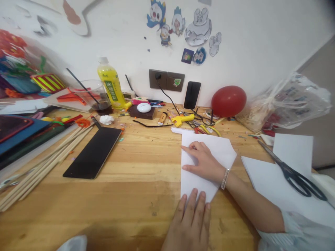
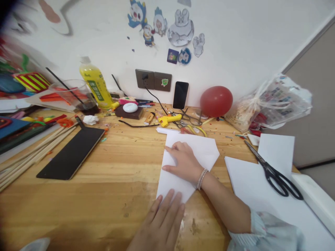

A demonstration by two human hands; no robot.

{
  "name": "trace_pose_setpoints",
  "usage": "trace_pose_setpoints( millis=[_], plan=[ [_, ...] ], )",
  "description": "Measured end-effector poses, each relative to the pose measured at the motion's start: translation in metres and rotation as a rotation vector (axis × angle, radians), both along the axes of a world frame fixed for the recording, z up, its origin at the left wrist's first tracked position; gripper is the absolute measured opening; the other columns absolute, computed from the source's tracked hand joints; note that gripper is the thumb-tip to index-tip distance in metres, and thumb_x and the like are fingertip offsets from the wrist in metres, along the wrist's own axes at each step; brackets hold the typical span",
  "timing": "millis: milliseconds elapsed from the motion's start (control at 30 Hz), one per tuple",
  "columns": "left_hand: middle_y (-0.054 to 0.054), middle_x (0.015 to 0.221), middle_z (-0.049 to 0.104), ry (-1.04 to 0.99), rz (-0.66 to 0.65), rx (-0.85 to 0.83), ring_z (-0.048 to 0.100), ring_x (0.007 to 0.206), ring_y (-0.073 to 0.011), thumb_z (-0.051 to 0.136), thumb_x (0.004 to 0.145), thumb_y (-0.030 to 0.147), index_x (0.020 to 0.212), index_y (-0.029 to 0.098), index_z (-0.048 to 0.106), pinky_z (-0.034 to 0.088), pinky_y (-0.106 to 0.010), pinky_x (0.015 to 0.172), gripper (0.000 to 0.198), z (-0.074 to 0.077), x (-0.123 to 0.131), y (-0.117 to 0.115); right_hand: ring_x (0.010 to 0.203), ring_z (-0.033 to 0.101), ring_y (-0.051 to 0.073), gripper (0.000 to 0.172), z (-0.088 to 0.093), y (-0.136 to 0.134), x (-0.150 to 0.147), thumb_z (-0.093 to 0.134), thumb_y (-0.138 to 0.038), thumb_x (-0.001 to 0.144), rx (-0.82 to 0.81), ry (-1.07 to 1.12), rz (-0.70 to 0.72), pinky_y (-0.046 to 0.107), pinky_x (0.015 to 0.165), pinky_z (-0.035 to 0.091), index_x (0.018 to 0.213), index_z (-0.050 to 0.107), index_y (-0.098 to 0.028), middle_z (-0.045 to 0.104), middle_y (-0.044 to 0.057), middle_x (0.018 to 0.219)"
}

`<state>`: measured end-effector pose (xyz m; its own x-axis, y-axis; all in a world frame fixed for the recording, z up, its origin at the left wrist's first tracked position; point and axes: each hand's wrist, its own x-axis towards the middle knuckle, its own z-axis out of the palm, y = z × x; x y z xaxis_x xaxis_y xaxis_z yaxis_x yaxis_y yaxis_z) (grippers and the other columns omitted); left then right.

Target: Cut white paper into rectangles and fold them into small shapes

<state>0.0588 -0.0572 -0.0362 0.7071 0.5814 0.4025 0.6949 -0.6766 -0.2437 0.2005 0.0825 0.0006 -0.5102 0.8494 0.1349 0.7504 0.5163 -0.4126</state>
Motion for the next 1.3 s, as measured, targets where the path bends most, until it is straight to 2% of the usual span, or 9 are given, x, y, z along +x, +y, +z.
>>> trace_pose_setpoints(
  millis=[167, 233, 833, 1133, 1300],
  plan=[
    [-0.005, 0.125, 0.057, -0.05, 0.005, -0.006, 0.05, 0.115, -0.0265, 0.037, 0.091, 0.023, 0.119, 0.018, 0.055, 0.029, -0.041, 0.096, 0.034, 0.001, 0.002, 0.0, 0.088, 0.048, 0.022, 0.031, -0.002, 0.004, -0.004, 0.057, -0.025, 0.081, -0.012, 0.094, -0.085, 0.038, 0.083, 0.039, 0.111, 0.063, -0.025, 0.056, 0.005, 0.09],
    [-0.004, 0.124, 0.059, -0.055, 0.008, -0.001, 0.051, 0.113, -0.0256, 0.036, 0.091, 0.023, 0.118, 0.018, 0.056, 0.029, -0.04, 0.096, 0.033, 0.002, 0.002, 0.0, 0.086, 0.049, 0.021, 0.027, -0.002, 0.005, -0.007, 0.056, -0.021, 0.081, -0.008, 0.12, -0.141, 0.037, 0.081, 0.039, 0.106, 0.066, -0.025, 0.057, 0.004, 0.086],
    [-0.006, 0.13, 0.053, -0.005, 0.009, -0.02, 0.048, 0.116, -0.0261, 0.037, 0.091, 0.023, 0.123, 0.018, 0.052, 0.029, -0.04, 0.096, 0.036, 0.004, 0.002, -0.002, 0.086, 0.051, 0.022, 0.031, 0.0, 0.008, -0.01, 0.058, -0.014, 0.077, -0.054, 0.131, -0.159, 0.038, 0.081, 0.04, 0.105, 0.066, -0.025, 0.06, 0.004, 0.087],
    [-0.005, 0.127, 0.056, -0.026, 0.009, -0.061, 0.049, 0.116, -0.0261, 0.032, 0.093, 0.025, 0.12, 0.017, 0.054, 0.027, -0.04, 0.096, 0.036, 0.008, 0.001, -0.001, 0.085, 0.051, 0.022, 0.027, 0.0, 0.007, -0.011, 0.058, -0.017, 0.078, -0.05, 0.135, -0.178, 0.037, 0.081, 0.039, 0.104, 0.067, -0.021, 0.059, 0.004, 0.084],
    [-0.008, 0.132, 0.051, 0.024, 0.006, -0.066, 0.047, 0.118, -0.0271, 0.033, 0.092, 0.025, 0.125, 0.017, 0.05, 0.027, -0.042, 0.097, 0.038, 0.007, 0.001, -0.003, 0.084, 0.05, 0.022, 0.025, -0.002, 0.006, -0.014, 0.057, -0.019, 0.077, -0.033, 0.135, -0.213, 0.037, 0.079, 0.038, 0.1, 0.068, -0.023, 0.058, 0.003, 0.082]
  ],
)
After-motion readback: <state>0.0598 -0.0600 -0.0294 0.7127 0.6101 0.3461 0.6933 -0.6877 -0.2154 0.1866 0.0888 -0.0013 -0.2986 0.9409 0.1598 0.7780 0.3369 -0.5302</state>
